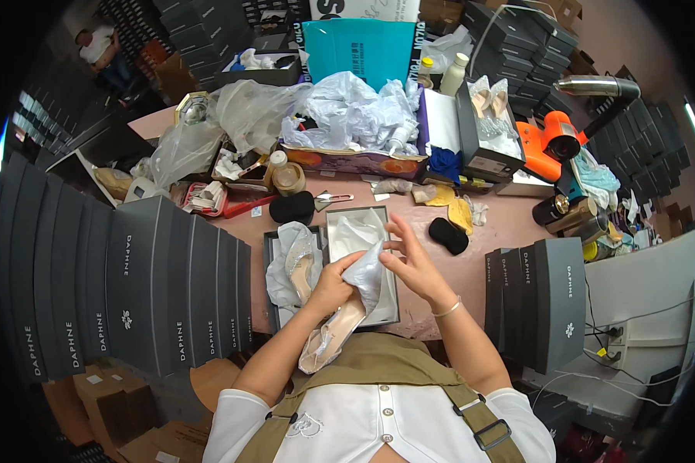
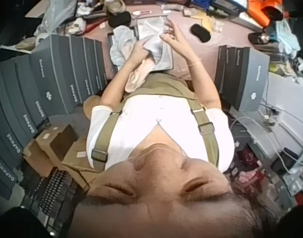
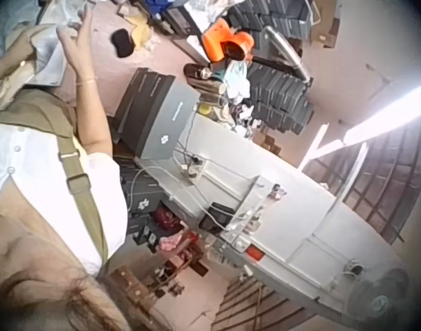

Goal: Packing high-heeled shoes into boxes and applying glue to fix a part of a shoe.

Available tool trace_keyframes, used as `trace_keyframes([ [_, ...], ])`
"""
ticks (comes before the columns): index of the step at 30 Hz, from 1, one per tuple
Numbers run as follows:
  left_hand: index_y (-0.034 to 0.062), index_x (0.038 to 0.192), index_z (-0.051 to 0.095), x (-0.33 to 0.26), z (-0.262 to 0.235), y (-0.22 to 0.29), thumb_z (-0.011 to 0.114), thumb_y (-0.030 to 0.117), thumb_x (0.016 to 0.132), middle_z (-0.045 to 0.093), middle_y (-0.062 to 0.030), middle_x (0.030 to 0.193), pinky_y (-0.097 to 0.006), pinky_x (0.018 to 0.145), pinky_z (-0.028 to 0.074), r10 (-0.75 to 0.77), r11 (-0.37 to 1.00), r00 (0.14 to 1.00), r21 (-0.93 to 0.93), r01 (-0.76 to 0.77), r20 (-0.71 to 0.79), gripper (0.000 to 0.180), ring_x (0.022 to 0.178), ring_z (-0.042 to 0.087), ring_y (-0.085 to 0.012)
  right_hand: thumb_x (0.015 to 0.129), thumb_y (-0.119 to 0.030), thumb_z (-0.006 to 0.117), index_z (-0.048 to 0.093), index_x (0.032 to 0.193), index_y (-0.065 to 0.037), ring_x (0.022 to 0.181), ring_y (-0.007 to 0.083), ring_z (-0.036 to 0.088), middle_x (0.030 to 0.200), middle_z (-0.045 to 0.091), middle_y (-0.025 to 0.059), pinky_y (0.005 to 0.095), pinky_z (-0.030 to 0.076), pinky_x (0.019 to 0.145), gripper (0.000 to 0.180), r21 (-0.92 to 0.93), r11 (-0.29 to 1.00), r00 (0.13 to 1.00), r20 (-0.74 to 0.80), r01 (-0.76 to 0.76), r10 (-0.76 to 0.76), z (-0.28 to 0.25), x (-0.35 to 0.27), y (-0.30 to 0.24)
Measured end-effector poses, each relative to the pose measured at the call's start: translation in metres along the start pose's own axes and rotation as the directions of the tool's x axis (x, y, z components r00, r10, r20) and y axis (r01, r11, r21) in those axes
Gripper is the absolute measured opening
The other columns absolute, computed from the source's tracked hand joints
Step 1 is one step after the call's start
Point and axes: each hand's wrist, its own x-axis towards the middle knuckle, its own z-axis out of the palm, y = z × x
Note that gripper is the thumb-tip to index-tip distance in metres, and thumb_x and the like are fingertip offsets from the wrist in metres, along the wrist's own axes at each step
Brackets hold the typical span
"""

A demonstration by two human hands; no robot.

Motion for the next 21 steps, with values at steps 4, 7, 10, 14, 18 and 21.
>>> trace_keyframes([
  [4, -0.0032, 0.128, 0.049, -0.007, 0.013, -0.012, 0.052, -0.008, 0.077, 0.060, -0.0084, 0.114, -0.027, 0.088, 0.047, -0.116, 0.990, 0.989, -0.069, 0.122, 0.092, 0.051, 0.100, 0.059, -0.0135, 0.091, -0.022, 0.060, 0.041, 0.134, -0.003, 0.109, 0.0156, 0.051, 0.122, 0.052, 0.0145, 0.0262, 0.046, 0.085, 0.051, 0.260, 0.886, 0.914, 0.244, -0.385, 0.325, -0.011, 0.005, 0.054],
  [7, -0.0045, 0.122, 0.050, 0.007, 0.000, -0.031, 0.052, -0.004, 0.082, 0.061, -0.0087, 0.110, -0.028, 0.086, 0.049, -0.168, 0.881, 0.981, -0.462, 0.106, -0.096, 0.040, 0.099, 0.061, -0.0153, 0.090, -0.016, 0.060, 0.021, 0.144, -0.005, 0.119, 0.0166, 0.043, 0.137, 0.038, 0.0149, 0.0288, 0.043, 0.091, 0.068, 0.389, 0.892, 0.971, 0.038, -0.230, 0.234, -0.012, -0.034, 0.032],
  [10, -0.0040, 0.129, 0.041, 0.049, 0.033, -0.024, 0.056, 0.002, 0.084, 0.055, -0.0140, 0.121, -0.029, 0.092, 0.046, -0.084, 0.941, 0.943, -0.336, -0.031, -0.323, 0.048, 0.109, 0.056, -0.0186, 0.083, -0.013, 0.066, 0.002, 0.148, -0.005, 0.128, 0.0202, 0.036, 0.146, 0.024, 0.0159, 0.0327, 0.037, 0.101, 0.091, 0.241, 0.925, 0.956, 0.070, -0.293, 0.285, 0.017, -0.050, 0.033],
  [14, 0.0014, 0.142, 0.029, 0.056, 0.061, -0.001, 0.067, 0.016, 0.082, 0.040, -0.0199, 0.138, -0.035, 0.106, 0.032, 0.155, 0.977, 0.988, 0.149, -0.155, 0.013, 0.072, 0.131, 0.036, -0.0274, 0.084, -0.005, 0.061, 0.009, 0.147, -0.003, 0.119, 0.0209, 0.045, 0.136, 0.039, 0.0154, 0.0318, 0.039, 0.098, 0.082, 0.245, 0.921, 0.933, -0.119, -0.303, 0.339, -0.068, -0.045, 0.048],
  [18, -0.0012, 0.128, 0.048, 0.132, -0.011, 0.034, 0.062, 0.015, 0.085, 0.046, -0.0209, 0.132, -0.038, 0.104, 0.034, 0.381, 0.815, 0.915, 0.517, -0.263, -0.134, 0.047, 0.126, 0.042, -0.0330, 0.081, -0.011, 0.065, 0.024, 0.144, -0.005, 0.117, 0.0316, 0.051, 0.132, 0.045, 0.0242, 0.0373, 0.045, 0.093, 0.076, -0.528, 0.785, 0.944, -0.234, -0.323, 0.232, -0.144, -0.097, 0.188],
  [21, -0.0005, 0.125, 0.050, 0.216, -0.052, 0.082, 0.054, 0.014, 0.090, 0.051, -0.0208, 0.127, -0.037, 0.103, 0.034, 0.670, 0.591, 0.729, 0.692, -0.414, -0.137, 0.039, 0.122, 0.046, -0.0326, 0.080, -0.018, 0.066, 0.045, 0.129, 0.000, 0.108, 0.0379, 0.054, 0.120, 0.050, 0.0268, 0.0402, 0.045, 0.093, 0.057, -0.853, 0.322, 0.817, -0.187, -0.410, 0.546, -0.148, -0.046, 0.132],
])
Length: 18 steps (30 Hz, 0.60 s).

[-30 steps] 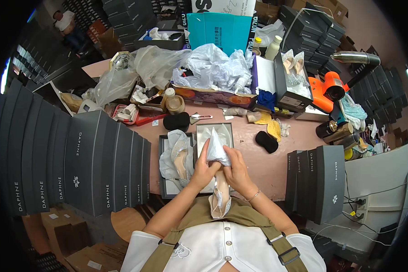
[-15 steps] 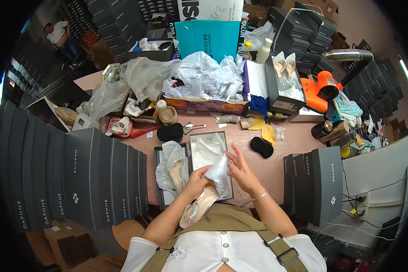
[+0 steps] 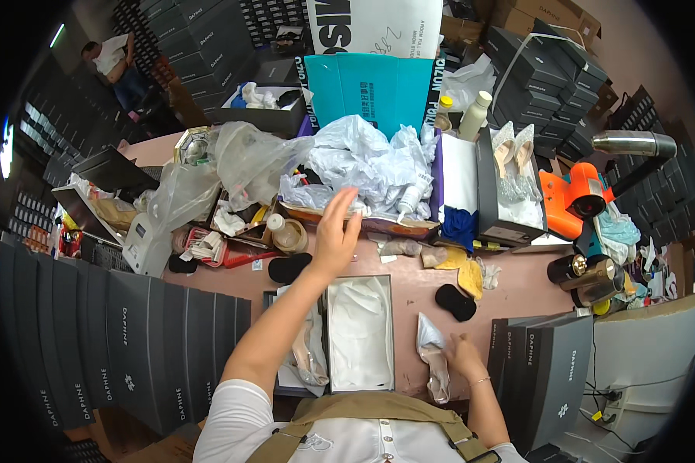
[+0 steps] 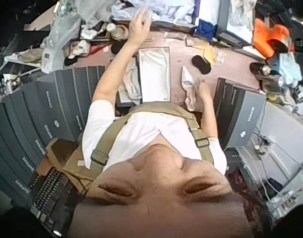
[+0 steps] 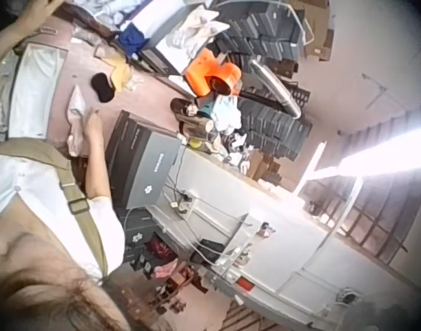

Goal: Packing high-heeled shoes into boxes and applying glue to fix a part of a shoe.

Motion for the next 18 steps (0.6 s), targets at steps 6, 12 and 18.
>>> trace_keyframes([
  [6, 0.0074, 0.130, 0.048, 0.074, 0.031, -0.110, 0.054, 0.030, 0.090, 0.039, -0.0200, 0.138, -0.058, 0.105, 0.023, -0.274, 0.846, 0.916, 0.527, 0.084, 0.294, 0.046, 0.133, 0.027, -0.0404, 0.083, -0.013, 0.064, 0.058, 0.110, 0.003, 0.082, 0.0303, 0.060, 0.095, 0.060, 0.0181, 0.0348, 0.049, 0.071, 0.032, 0.166, 0.694, 0.654, -0.539, 0.700, -0.531, -0.208, 0.121, -0.183],
  [12, 0.0131, 0.132, 0.048, 0.035, 0.050, -0.132, 0.056, 0.037, 0.088, 0.038, -0.0183, 0.139, -0.063, 0.104, 0.021, -0.297, 0.810, 0.920, 0.577, 0.102, 0.255, 0.051, 0.134, 0.026, -0.0397, 0.081, -0.029, 0.066, 0.053, 0.115, 0.002, 0.102, 0.0378, 0.058, 0.109, 0.060, 0.0222, 0.0441, 0.049, 0.083, 0.048, -0.228, 0.821, 0.626, -0.550, 0.524, -0.552, -0.236, 0.323, -0.334],
  [18, 0.0072, 0.131, 0.049, 0.036, 0.045, -0.123, 0.058, 0.047, 0.084, 0.039, -0.0213, 0.137, -0.058, 0.107, 0.019, -0.312, 0.830, 0.905, 0.546, 0.112, 0.289, 0.062, 0.132, 0.029, -0.0402, 0.084, -0.027, 0.064, 0.056, 0.086, -0.003, 0.077, 0.0378, 0.060, 0.083, 0.062, 0.0191, 0.0423, 0.047, 0.061, 0.026, -0.212, 0.811, 0.526, -0.667, 0.545, -0.528, -0.197, 0.388, -0.321],
])
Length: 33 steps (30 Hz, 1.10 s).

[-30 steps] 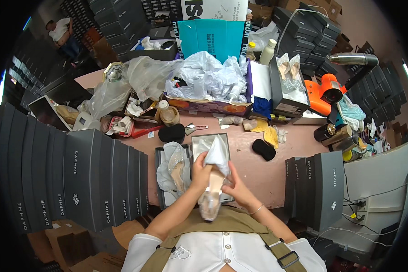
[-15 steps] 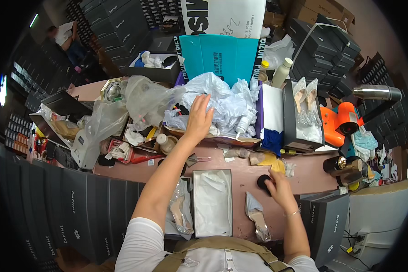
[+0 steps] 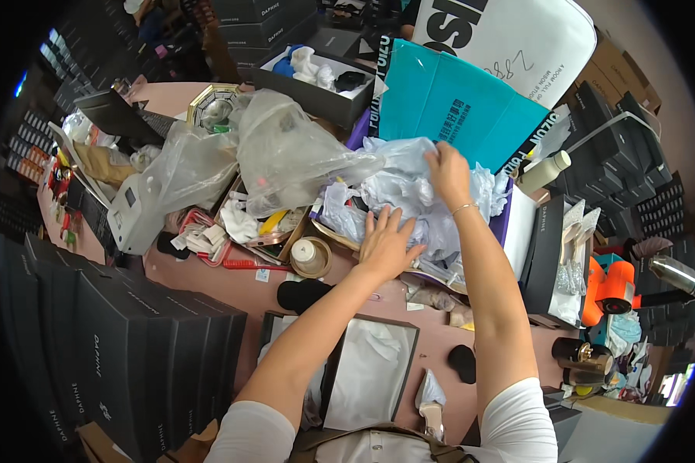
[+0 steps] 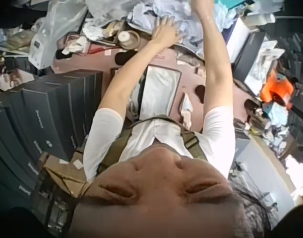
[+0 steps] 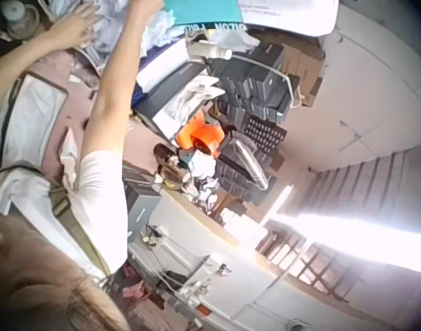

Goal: Packing high-heeled shoes into boxes and applying glue to fix a part of a shoe.

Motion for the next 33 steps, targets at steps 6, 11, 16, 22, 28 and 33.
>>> trace_keyframes([
  [6, -0.0009, 0.133, 0.042, -0.012, -0.024, -0.001, 0.061, 0.049, 0.082, 0.042, -0.0243, 0.134, -0.055, 0.108, 0.016, 0.105, 0.937, 0.893, -0.258, -0.236, -0.437, 0.074, 0.132, 0.030, -0.0402, 0.093, -0.027, 0.052, 0.052, 0.071, 0.001, 0.054, 0.0304, 0.048, 0.061, 0.049, 0.0220, 0.0401, 0.038, 0.053, 0.036, 0.275, 0.961, 0.990, -0.132, -0.011, 0.050, -0.144, -0.006, -0.036],
  [11, -0.0018, 0.134, 0.039, -0.036, -0.101, 0.087, 0.061, 0.035, 0.088, 0.043, -0.0180, 0.133, -0.038, 0.105, 0.031, -0.259, -0.111, 0.928, -0.947, -0.303, -0.267, 0.063, 0.125, 0.041, -0.0284, 0.097, -0.028, 0.049, 0.058, 0.080, 0.001, 0.059, 0.0066, 0.043, 0.063, 0.050, -0.0026, 0.0288, 0.036, 0.052, 0.034, 0.702, 0.608, 0.927, 0.321, -0.371, 0.195, -0.182, -0.130, -0.064],
  [16, -0.0012, 0.111, 0.057, -0.102, -0.069, 0.075, 0.066, 0.014, 0.087, 0.061, -0.0056, 0.105, -0.027, 0.085, 0.043, -0.375, -0.230, 0.926, -0.972, -0.048, 0.043, 0.030, 0.096, 0.056, -0.0122, 0.098, -0.025, 0.047, 0.059, 0.085, 0.000, 0.066, 0.0051, 0.046, 0.072, 0.052, -0.0055, 0.0225, 0.041, 0.062, 0.031, 0.724, 0.398, 0.825, 0.523, -0.563, 0.215, -0.169, -0.259, -0.065],
  [22, -0.0007, 0.100, 0.063, -0.198, -0.045, 0.091, 0.070, 0.015, 0.084, 0.064, -0.0022, 0.091, -0.023, 0.073, 0.044, -0.459, 0.180, 0.885, -0.984, 0.003, -0.081, 0.023, 0.081, 0.056, -0.0081, 0.083, -0.026, 0.066, 0.040, 0.134, -0.004, 0.119, 0.0226, 0.048, 0.129, 0.046, 0.0131, 0.0339, 0.041, 0.095, 0.061, 0.618, 0.763, 0.975, 0.209, -0.191, 0.075, -0.221, -0.343, -0.146],
  [28, -0.0042, 0.101, 0.062, -0.246, -0.052, 0.077, 0.057, 0.015, 0.091, 0.065, -0.0032, 0.092, -0.025, 0.070, 0.044, -0.203, 0.341, 0.977, -0.931, 0.130, 0.063, 0.022, 0.078, 0.055, -0.0091, 0.088, -0.016, 0.057, 0.059, 0.105, 0.000, 0.084, 0.0157, 0.059, 0.092, 0.064, 0.0079, 0.0280, 0.046, 0.074, 0.024, 0.657, 0.555, 0.855, 0.458, -0.510, 0.242, -0.197, -0.372, -0.126],
  [33, -0.0018, 0.106, 0.061, -0.284, -0.058, 0.030, 0.050, 0.019, 0.095, 0.065, -0.0039, 0.093, -0.027, 0.070, 0.046, -0.216, 0.343, 0.968, -0.918, 0.198, 0.128, 0.026, 0.082, 0.057, -0.0110, 0.094, -0.011, 0.042, 0.056, 0.108, 0.001, 0.088, 0.0179, 0.061, 0.097, 0.063, 0.0078, 0.0326, 0.050, 0.081, 0.023, 0.891, -0.254, 0.725, 0.454, -0.376, 0.518, -0.185, -0.387, -0.075],
])
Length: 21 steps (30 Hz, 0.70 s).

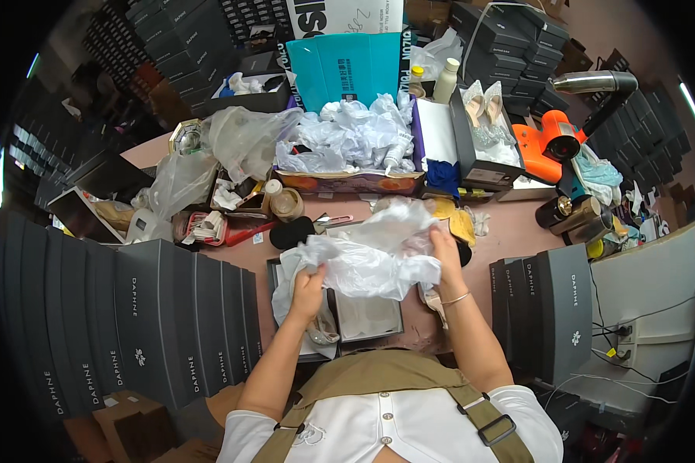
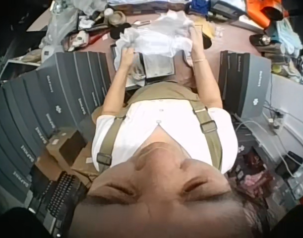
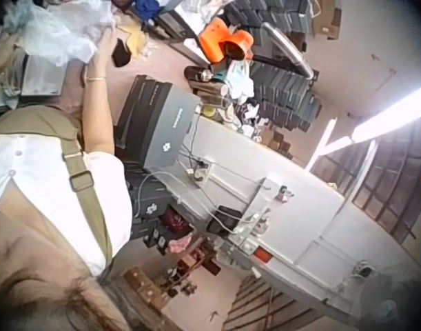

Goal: Packing high-heeled shoes into boxes and applying glue to fix a part of a shoe.

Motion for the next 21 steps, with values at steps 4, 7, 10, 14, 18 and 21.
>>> trace_keyframes([
  [4, 0.0071, 0.109, 0.058, -0.010, -0.051, 0.027, 0.054, 0.032, 0.095, 0.063, -0.0038, 0.092, -0.022, 0.063, 0.048, -0.310, 0.632, 0.946, -0.723, 0.280, 0.095, 0.029, 0.078, 0.061, -0.0145, 0.098, -0.018, 0.041, 0.052, 0.116, 0.000, 0.102, 0.0231, 0.058, 0.110, 0.058, 0.0113, 0.0379, 0.051, 0.085, 0.027, 0.345, 0.891, 0.932, -0.309, 0.295, -0.189, -0.065, 0.020, -0.032],
  [7, 0.0049, 0.105, 0.058, 0.024, -0.054, 0.078, 0.052, 0.031, 0.095, 0.062, -0.0062, 0.092, -0.024, 0.066, 0.052, -0.180, 0.787, 0.910, -0.610, -0.094, -0.372, 0.028, 0.078, 0.061, -0.0172, 0.099, -0.027, 0.042, 0.052, 0.116, -0.001, 0.101, 0.0225, 0.059, 0.109, 0.060, 0.0105, 0.0379, 0.051, 0.085, 0.033, 0.117, 0.898, 0.843, -0.415, 0.423, -0.343, -0.101, 0.008, -0.072],
  [10, -0.0036, 0.104, 0.056, 0.085, -0.047, 0.165, 0.048, 0.027, 0.097, 0.062, -0.0103, 0.095, -0.028, 0.077, 0.054, 0.290, 0.680, 0.685, -0.360, -0.639, -0.669, 0.033, 0.082, 0.062, -0.0187, 0.099, -0.028, 0.044, 0.053, 0.113, 0.000, 0.097, 0.0217, 0.060, 0.107, 0.061, 0.0099, 0.0369, 0.050, 0.085, 0.032, 0.039, 0.894, 0.768, -0.530, 0.446, -0.360, -0.133, -0.006, -0.105],
  [14, -0.0049, 0.108, 0.057, 0.157, 0.000, 0.162, 0.045, 0.007, 0.090, 0.062, -0.0134, 0.100, -0.037, 0.082, 0.048, 0.758, 0.611, 0.646, 0.452, -0.650, -0.096, 0.025, 0.088, 0.060, -0.0255, 0.099, -0.016, 0.040, 0.054, 0.107, 0.000, 0.090, 0.0176, 0.062, 0.100, 0.062, 0.0085, 0.0317, 0.051, 0.080, 0.023, -0.161, 0.931, 0.854, -0.373, 0.327, -0.364, -0.108, -0.019, -0.096],
  [18, -0.0015, 0.096, 0.064, 0.258, 0.037, 0.097, 0.054, 0.011, 0.077, 0.065, -0.0214, 0.093, -0.042, 0.081, 0.047, 0.047, 0.259, 0.923, 0.887, -0.381, 0.383, 0.025, 0.091, 0.059, -0.0391, 0.099, -0.017, 0.041, 0.055, 0.103, -0.001, 0.086, 0.0126, 0.061, 0.096, 0.063, 0.0063, 0.0272, 0.050, 0.077, 0.022, -0.095, 0.972, 0.954, -0.190, 0.217, -0.231, -0.091, 0.000, -0.056],
  [21, -0.0004, 0.093, 0.066, 0.328, 0.033, 0.021, 0.056, 0.018, 0.078, 0.064, -0.0239, 0.091, -0.044, 0.078, 0.048, -0.277, 0.186, 0.880, 0.920, -0.346, 0.387, 0.025, 0.088, 0.062, -0.0392, 0.099, -0.016, 0.042, 0.055, 0.099, -0.002, 0.081, 0.0113, 0.060, 0.090, 0.062, 0.0040, 0.0265, 0.050, 0.074, 0.019, -0.044, 0.995, 0.973, -0.210, 0.093, -0.100, -0.077, 0.009, -0.037],
])
